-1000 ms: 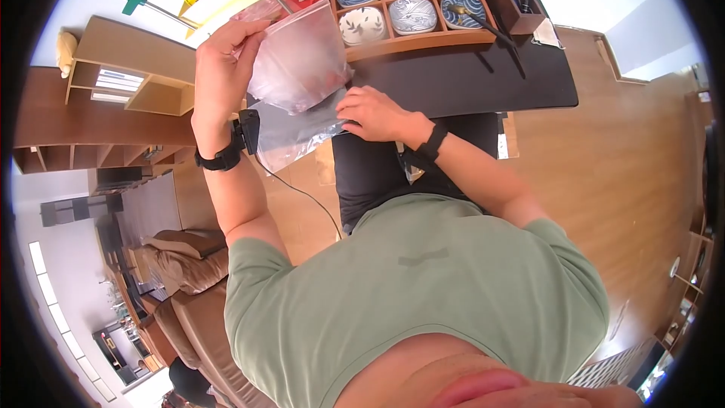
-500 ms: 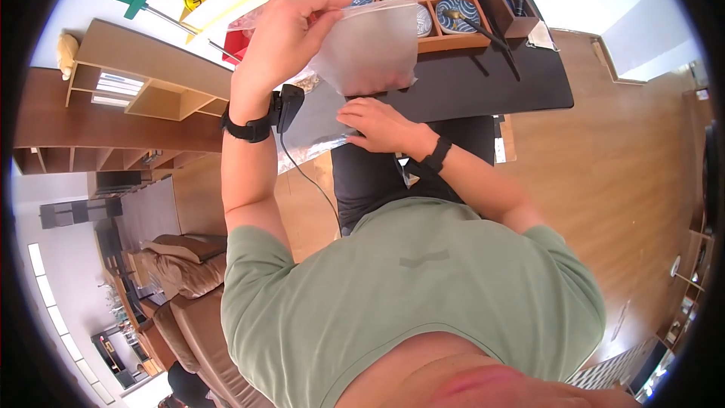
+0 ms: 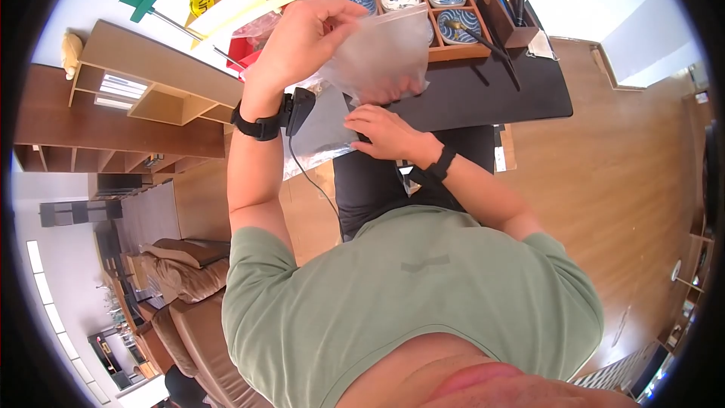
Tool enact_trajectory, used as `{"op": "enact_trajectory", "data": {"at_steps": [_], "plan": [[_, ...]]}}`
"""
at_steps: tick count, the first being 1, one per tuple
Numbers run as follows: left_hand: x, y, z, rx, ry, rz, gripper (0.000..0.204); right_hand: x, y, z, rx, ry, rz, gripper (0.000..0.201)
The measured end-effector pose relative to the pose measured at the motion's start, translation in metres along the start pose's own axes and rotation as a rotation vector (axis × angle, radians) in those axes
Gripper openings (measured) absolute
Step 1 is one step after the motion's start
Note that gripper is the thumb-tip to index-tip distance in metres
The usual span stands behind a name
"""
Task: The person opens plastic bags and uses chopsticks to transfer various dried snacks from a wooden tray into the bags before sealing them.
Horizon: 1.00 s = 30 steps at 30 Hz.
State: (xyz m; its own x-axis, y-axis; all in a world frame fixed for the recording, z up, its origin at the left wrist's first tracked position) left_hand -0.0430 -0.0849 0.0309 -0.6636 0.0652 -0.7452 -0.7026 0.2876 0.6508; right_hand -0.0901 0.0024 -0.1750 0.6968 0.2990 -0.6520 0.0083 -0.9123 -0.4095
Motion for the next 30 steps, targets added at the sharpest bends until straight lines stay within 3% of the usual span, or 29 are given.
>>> {"op": "enact_trajectory", "data": {"at_steps": [7, 9, 10, 12, 13, 15, 16, 19, 24, 27, 29, 30], "plan": [[0.008, 0.000, 0.002, -0.020, -0.058, 0.027, 0.021, -0.018, -0.010, -0.004, 0.052, 0.087, -0.073, 0.039], [0.007, 0.002, 0.002, -0.022, -0.058, 0.013, 0.020, -0.031, 0.004, -0.005, 0.272, 0.178, -0.338, 0.029], [0.010, 0.004, 0.002, -0.019, -0.092, 0.046, 0.021, -0.036, 0.004, -0.009, 0.267, 0.178, -0.336, 0.029], [0.012, 0.005, 0.002, -0.013, -0.122, 0.081, 0.021, -0.077, 0.017, 0.001, 0.387, 0.583, -0.362, 0.021], [0.015, 0.005, 0.003, 0.009, -0.142, 0.097, 0.023, -0.087, 0.017, -0.001, 0.386, 0.582, -0.362, 0.021], [0.022, 0.003, 0.006, 0.030, -0.164, 0.117, 0.025, -0.112, 0.027, 0.006, 0.539, 0.801, -0.655, 0.019], [0.027, 0.000, 0.007, 0.021, -0.192, 0.147, 0.026, -0.119, 0.027, 0.004, 0.512, 0.850, -0.749, 0.022], [0.035, -0.001, 0.009, 0.002, -0.238, 0.191, 0.028, -0.125, 0.029, 0.000, 0.468, 0.920, -0.944, 0.023], [0.043, -0.005, 0.013, -0.094, -0.276, 0.250, 0.019, -0.126, 0.024, -0.003, 0.506, 0.920, -0.926, 0.023], [0.047, 0.000, 0.015, 0.047, -0.295, 0.310, 0.019, -0.122, 0.023, -0.004, 0.528, 0.927, -0.912, 0.021], [0.055, -0.012, 0.015, -0.116, -0.375, 0.384, 0.015, -0.121, 0.023, -0.002, 0.542, 0.944, -0.914, 0.021], [0.056, -0.014, 0.015, -0.118, -0.374, 0.386, 0.015, -0.120, 0.023, -0.001, 0.542, 0.951, -0.929, 0.021]]}}
Point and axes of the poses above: each hand's wrist, its own z-axis away from the middle knuckle, its own x-axis out of the palm, y = z × x, the point moved 10 cm from there along -z, towards the middle knuckle, and after that the axes turned 15 degrees about -x, right-handed, at the moved point
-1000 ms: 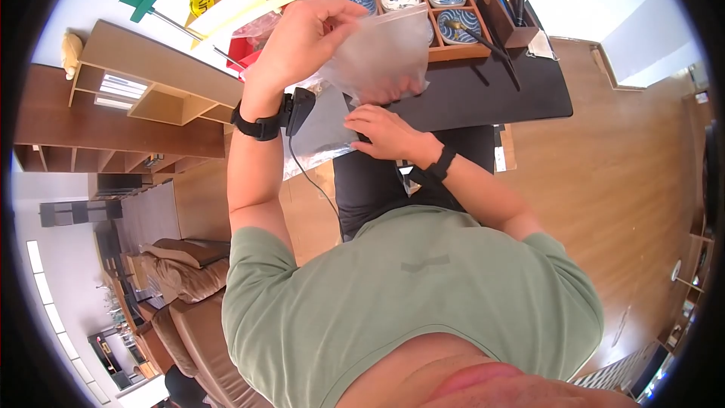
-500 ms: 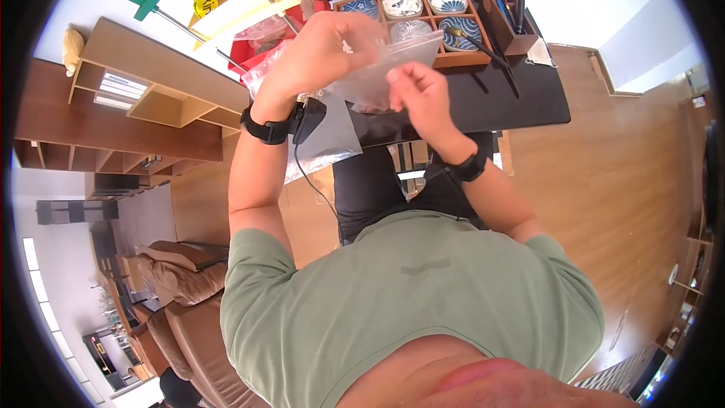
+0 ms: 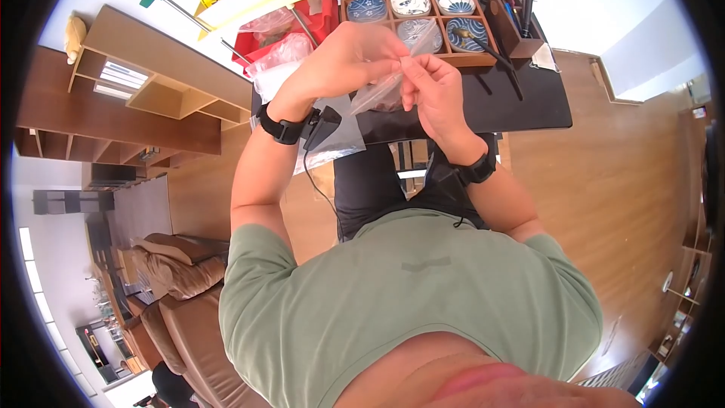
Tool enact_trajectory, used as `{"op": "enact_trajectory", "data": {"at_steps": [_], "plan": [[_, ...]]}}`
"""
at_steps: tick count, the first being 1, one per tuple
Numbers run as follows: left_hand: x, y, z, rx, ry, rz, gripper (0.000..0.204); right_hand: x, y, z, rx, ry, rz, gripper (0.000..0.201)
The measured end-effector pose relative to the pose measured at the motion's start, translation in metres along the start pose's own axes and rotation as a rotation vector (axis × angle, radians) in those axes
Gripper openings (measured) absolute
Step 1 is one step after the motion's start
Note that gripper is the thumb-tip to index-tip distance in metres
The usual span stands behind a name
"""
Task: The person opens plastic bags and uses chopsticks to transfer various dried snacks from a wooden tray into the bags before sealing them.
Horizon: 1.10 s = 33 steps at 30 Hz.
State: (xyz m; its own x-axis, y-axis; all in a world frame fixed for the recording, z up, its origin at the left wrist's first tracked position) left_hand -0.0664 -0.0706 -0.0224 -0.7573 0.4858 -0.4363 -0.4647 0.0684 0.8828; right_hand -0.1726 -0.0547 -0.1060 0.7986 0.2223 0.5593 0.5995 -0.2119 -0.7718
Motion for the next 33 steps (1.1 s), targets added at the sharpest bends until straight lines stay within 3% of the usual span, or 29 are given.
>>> {"op": "enact_trajectory", "data": {"at_steps": [9, 14, 17, 20, 24, 27, 29, 30, 32, 33], "plan": [[-0.004, -0.013, -0.004, 0.012, 0.005, 0.135, 0.013, 0.002, -0.002, 0.006, -0.030, -0.003, -0.019, 0.019], [-0.008, 0.002, 0.000, 0.150, 0.138, -0.039, 0.014, -0.003, -0.002, 0.007, -0.074, 0.027, -0.012, 0.019], [0.003, 0.015, 0.004, 0.182, 0.123, -0.223, 0.016, -0.004, -0.002, 0.006, -0.090, 0.012, 0.000, 0.018], [0.010, 0.015, 0.003, 0.034, 0.046, -0.182, 0.021, -0.002, -0.003, 0.005, -0.120, -0.038, 0.087, 0.020], [0.008, 0.007, -0.002, 0.058, 0.035, -0.230, 0.022, -0.003, -0.003, 0.004, -0.134, 0.001, 0.100, 0.018], [0.006, 0.013, -0.002, 0.157, 0.099, -0.311, 0.007, -0.006, -0.003, 0.004, -0.148, -0.018, 0.142, 0.016], [-0.001, 0.037, 0.009, 0.395, 0.435, -0.721, 0.006, -0.005, -0.005, 0.006, -0.163, -0.044, 0.169, 0.015], [-0.005, 0.035, 0.007, 0.389, 0.438, -0.718, 0.006, -0.004, -0.005, 0.009, -0.157, -0.055, 0.221, 0.015], [-0.039, 0.032, 0.007, 0.338, 0.646, -0.542, 0.008, -0.004, -0.005, 0.014, -0.152, -0.070, 0.275, 0.016], [-0.044, 0.031, 0.004, 0.336, 0.650, -0.539, 0.008, -0.003, -0.004, 0.018, -0.138, -0.100, 0.278, 0.017]]}}
Point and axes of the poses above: each hand's wrist, its own z-axis away from the middle knuckle, its own x-axis out of the palm, y = z × x, the point moved 10 cm from there along -z, towards the middle knuckle, and after that the axes turned 15 degrees about -x, right-handed, at the moved point
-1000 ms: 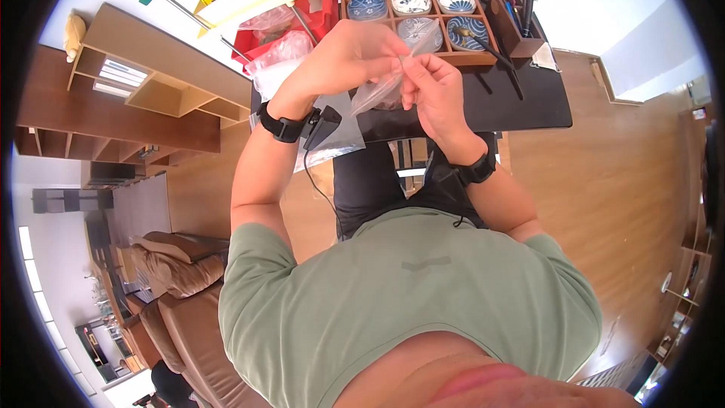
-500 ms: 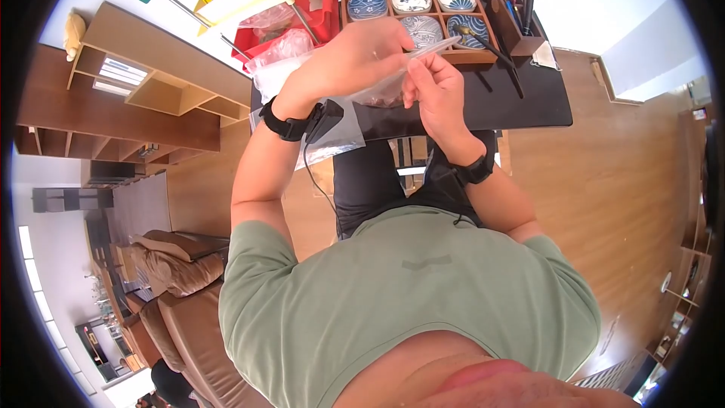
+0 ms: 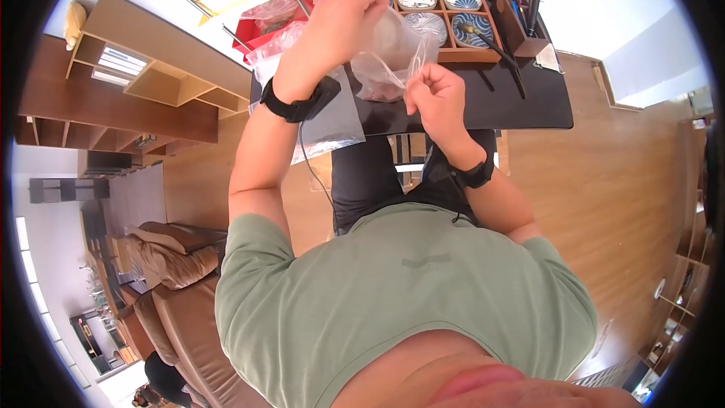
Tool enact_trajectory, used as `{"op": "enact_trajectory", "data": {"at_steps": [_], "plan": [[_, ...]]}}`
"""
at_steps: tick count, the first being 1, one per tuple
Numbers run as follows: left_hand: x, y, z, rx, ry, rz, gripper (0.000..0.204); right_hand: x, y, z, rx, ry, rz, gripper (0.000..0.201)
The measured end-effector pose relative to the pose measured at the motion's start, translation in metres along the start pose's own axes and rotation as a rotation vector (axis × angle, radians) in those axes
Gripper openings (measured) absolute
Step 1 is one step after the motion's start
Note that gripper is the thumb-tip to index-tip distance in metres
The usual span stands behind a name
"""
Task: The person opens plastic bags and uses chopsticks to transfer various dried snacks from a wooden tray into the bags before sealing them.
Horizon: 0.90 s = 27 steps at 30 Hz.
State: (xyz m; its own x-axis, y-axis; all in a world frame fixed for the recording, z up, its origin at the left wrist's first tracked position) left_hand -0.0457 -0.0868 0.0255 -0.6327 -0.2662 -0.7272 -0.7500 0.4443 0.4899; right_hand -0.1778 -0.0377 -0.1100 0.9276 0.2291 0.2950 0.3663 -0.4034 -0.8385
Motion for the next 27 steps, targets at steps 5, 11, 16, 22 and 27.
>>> {"op": "enact_trajectory", "data": {"at_steps": [5, 11, 16, 22, 27], "plan": [[-0.017, 0.006, -0.012, 0.177, 0.122, -0.183, 0.010, 0.003, -0.006, 0.011, -0.020, -0.065, 0.045, 0.018], [-0.012, 0.047, 0.014, 0.323, 0.032, -0.083, 0.020, -0.014, -0.002, 0.009, -0.010, 0.001, -0.026, 0.012], [0.011, 0.073, 0.058, 0.322, -0.300, -0.119, 0.033, -0.015, -0.020, 0.003, -0.115, -0.045, 0.101, 0.011], [0.036, 0.050, 0.088, 0.326, -0.405, -0.325, 0.027, -0.011, -0.051, -0.007, -0.287, -0.098, 0.181, 0.016], [0.031, 0.061, 0.097, 0.376, -0.389, -0.280, 0.025, 0.004, -0.120, -0.016, -0.750, -0.235, 0.512, 0.011]]}}
Point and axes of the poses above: each hand's wrist, its own z-axis away from the middle knuckle, its own x-axis out of the palm, y = z × x, the point moved 10 cm from there along -z, towards the middle knuckle, and after that the axes turned 15 degrees about -x, right-handed, at the moved point
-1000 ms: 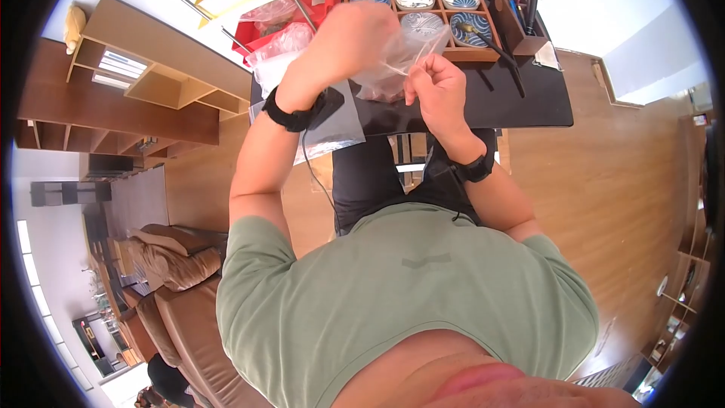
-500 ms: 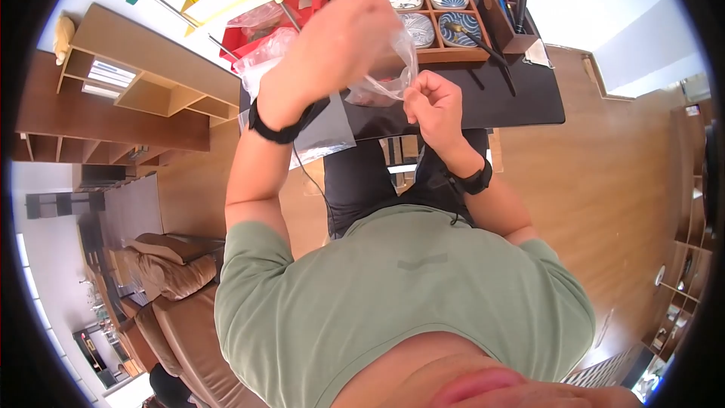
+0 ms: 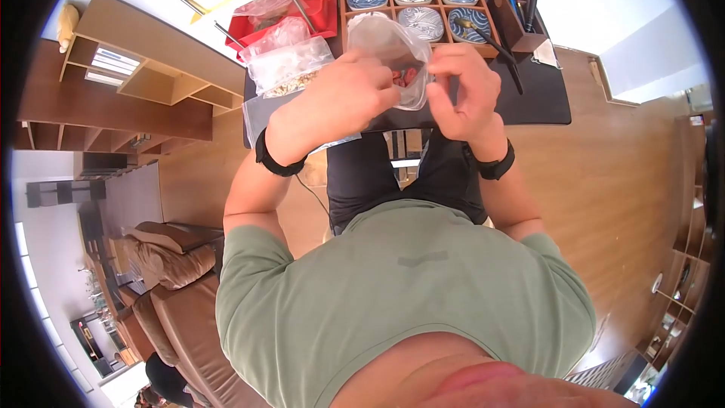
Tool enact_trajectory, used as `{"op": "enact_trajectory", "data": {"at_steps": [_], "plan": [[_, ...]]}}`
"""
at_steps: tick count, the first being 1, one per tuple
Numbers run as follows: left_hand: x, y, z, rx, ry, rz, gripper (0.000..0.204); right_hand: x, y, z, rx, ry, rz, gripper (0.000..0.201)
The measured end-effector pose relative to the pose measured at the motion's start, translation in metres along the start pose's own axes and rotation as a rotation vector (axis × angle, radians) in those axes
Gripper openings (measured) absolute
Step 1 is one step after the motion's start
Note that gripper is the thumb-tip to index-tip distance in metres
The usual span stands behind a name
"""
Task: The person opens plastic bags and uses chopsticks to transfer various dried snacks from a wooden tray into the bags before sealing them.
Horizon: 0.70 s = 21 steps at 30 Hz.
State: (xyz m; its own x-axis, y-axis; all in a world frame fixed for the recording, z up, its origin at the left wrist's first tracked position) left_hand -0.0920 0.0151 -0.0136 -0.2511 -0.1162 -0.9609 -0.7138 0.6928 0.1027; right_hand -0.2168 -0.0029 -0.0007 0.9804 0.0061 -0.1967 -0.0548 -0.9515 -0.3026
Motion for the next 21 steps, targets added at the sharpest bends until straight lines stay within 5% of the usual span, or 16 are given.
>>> {"op": "enact_trajectory", "data": {"at_steps": [1, 3, 7, 21], "plan": [[0.000, 0.002, 0.001, 0.009, -0.006, 0.023, 0.024, -0.001, 0.002, -0.004, -0.002, 0.000, 0.002, 0.011], [0.002, 0.006, 0.003, 0.023, -0.011, 0.047, 0.022, 0.028, -0.007, -0.007, -0.157, -0.315, -0.059, 0.010], [-0.001, 0.006, 0.012, 0.040, 0.001, 0.049, 0.014, 0.030, 0.014, 0.007, -0.062, -0.560, 0.228, 0.012], [0.004, -0.012, 0.020, -0.154, -0.025, -0.119, 0.010, 0.022, 0.014, 0.012, -0.043, -0.443, 0.278, 0.023]]}}
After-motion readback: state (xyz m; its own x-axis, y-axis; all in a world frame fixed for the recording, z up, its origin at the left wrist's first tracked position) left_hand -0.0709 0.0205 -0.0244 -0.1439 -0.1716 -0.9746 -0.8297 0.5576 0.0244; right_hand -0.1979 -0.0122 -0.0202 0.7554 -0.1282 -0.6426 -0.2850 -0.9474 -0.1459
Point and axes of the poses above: each hand's wrist, its own z-axis away from the middle knuckle, its own x-axis out of the palm, y = z × x, the point moved 10 cm from there along -z, towards the middle knuckle, and after that the axes turned 15 degrees about -x, right-handed, at the moved point
